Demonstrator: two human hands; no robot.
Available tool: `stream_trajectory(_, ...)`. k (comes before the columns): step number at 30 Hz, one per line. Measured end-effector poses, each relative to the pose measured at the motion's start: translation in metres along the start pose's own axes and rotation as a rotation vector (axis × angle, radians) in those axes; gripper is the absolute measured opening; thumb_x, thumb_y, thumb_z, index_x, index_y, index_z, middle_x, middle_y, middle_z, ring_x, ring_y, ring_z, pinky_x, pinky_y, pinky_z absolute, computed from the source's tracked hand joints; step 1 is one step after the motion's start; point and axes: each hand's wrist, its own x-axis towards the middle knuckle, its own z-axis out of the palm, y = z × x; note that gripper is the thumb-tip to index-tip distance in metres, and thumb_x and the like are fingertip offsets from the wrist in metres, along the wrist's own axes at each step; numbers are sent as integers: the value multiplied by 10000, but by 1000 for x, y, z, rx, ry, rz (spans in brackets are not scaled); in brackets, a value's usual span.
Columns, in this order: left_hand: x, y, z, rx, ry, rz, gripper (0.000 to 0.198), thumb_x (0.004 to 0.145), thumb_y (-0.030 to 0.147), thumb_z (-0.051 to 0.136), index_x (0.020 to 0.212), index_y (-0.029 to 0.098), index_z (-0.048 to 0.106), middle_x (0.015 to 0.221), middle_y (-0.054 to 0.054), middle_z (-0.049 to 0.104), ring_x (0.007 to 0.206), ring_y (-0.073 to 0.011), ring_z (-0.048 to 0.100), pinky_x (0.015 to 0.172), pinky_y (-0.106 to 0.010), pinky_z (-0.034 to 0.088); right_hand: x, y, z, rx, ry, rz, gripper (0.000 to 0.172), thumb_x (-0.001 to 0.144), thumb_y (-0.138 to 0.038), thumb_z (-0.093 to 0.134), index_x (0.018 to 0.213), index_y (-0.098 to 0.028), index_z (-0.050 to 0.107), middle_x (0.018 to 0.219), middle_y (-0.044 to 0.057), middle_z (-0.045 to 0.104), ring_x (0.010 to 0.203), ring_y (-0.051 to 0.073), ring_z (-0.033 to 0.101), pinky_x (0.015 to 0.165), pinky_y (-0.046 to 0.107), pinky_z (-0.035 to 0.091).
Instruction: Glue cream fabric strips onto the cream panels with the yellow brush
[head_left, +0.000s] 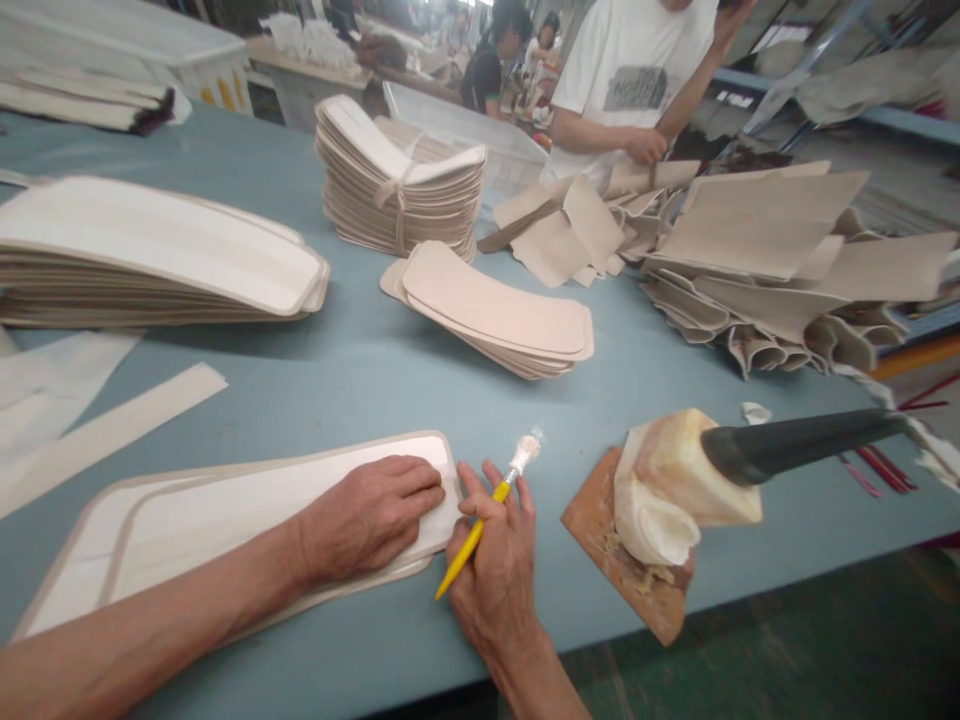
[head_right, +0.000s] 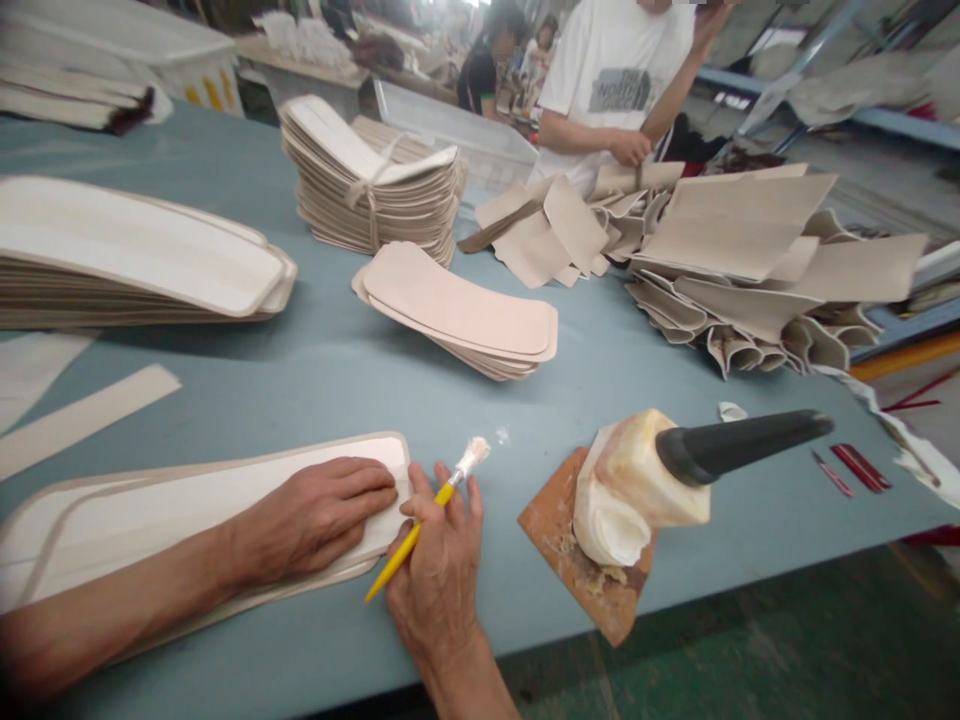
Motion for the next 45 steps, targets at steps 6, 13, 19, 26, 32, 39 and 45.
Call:
stream_trajectory(6,-1,-1,1,2,3,5,285,899,45,467,1038,206,657,1019,-66,711,1034,-216,665,1018,-348,551,-10,-9,2,-61,-104,22,298,971,6,448,1114,-238,544,1381,77,743,1357,283,629,1254,577,268)
stream_trajectory(13,-3,-2,2,6,12,6,267,915,77,488,1067,213,660,1016,-67,720,1030,-227,671,1009,-364,559,-2,-4,-1,-20,-103,-5,330,954,1,421,1167,-228,527,1412,96,720,1416,266,579,1262,555,256)
stream_trajectory(19,-3,-1,4,-4,28,18,329,940,107,510,1213,218,657,1130,-90,740,1099,-222,677,1037,-363,563,-3,-1,8,-32,-170,-21,420,884,-3,439,1229,-217,546,1468,105,690,1410,292,569,1242,572,271)
stream_trajectory(26,-14,-3,-3,-5,35,32,341,899,75,486,1150,220,665,1113,-87,740,1113,-235,680,1053,-374,567,-3,-2,5,-15,-191,-3,390,846,-6,473,1152,-239,538,1514,105,658,1405,276,569,1254,556,257)
stream_trajectory(32,-29,-2,-17,10,37,24,378,873,51,462,1162,203,653,1145,-88,739,1074,-214,688,1026,-338,571,-4,-1,6,-11,-203,-11,377,852,5,480,1138,-233,543,1510,117,657,1406,282,568,1259,569,257)
stream_trajectory(39,-46,-2,-24,64,66,10,329,892,70,463,1130,182,661,1164,-100,745,1074,-218,698,1027,-337,565,-4,-2,6,-17,-188,-18,380,845,6,468,1131,-235,534,1501,110,664,1375,299,580,1242,582,271)
stream_trajectory(45,-63,0,-35,91,68,5,373,902,100,471,1219,179,653,1221,-105,741,1123,-218,691,1059,-326,551,-5,-1,6,-33,-200,-42,411,797,4,481,1127,-237,528,1498,111,665,1390,300,566,1238,578,270)
